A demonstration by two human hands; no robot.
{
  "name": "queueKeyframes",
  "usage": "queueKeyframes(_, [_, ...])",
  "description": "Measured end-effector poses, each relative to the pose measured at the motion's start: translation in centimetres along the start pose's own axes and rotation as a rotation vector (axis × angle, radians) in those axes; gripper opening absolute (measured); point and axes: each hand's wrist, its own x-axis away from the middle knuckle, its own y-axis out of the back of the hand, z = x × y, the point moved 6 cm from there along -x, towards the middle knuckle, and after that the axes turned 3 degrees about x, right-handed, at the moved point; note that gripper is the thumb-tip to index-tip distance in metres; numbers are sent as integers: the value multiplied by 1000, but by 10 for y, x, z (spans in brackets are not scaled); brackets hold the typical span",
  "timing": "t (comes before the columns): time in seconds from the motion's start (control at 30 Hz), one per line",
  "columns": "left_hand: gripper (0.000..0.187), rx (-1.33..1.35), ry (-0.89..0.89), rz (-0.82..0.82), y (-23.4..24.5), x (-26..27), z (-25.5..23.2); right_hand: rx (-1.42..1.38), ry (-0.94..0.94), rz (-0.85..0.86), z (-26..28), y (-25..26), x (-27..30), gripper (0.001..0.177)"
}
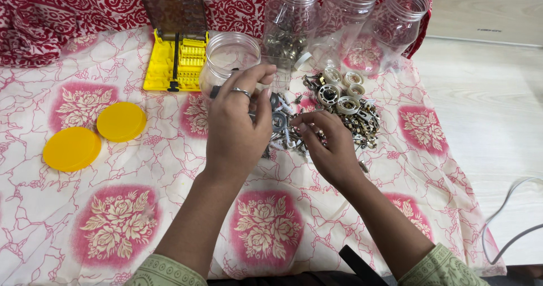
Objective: The person sorts small hardware parts from a mixed pile on a table and places selected black plastic pieces into a clear jar. The hands repeatedly pick items from the pile and deposit them into the jar while other parts remain on the table.
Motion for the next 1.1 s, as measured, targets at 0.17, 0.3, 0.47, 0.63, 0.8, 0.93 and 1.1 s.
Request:
queueKeyframes(0.17, [31,12,118,-11,-10,15,13,18,-130,12,-20,0,10,16])
queueKeyframes(0.3, [30,22,254,33,-19,29,28,84,-152,22,-37,-2,12,17])
queueKeyframes(0.47, [31,-27,342,70,-24,43,44,143,-169,50,-56,-7,13,20])
queueKeyframes(0.63, [29,-50,398,139,-35,52,55,280,-158,4,-67,-3,9,27])
queueKeyframes(0.8, [36,-46,537,331,-54,59,69,415,-246,18,-91,2,-5,45])
queueKeyframes(0.93, [37,-67,629,378,-66,57,79,455,-277,-6,-112,10,-18,50])
queueKeyframes(1.1, [36,-114,644,409,-77,49,86,512,-306,40,-136,12,-35,66])
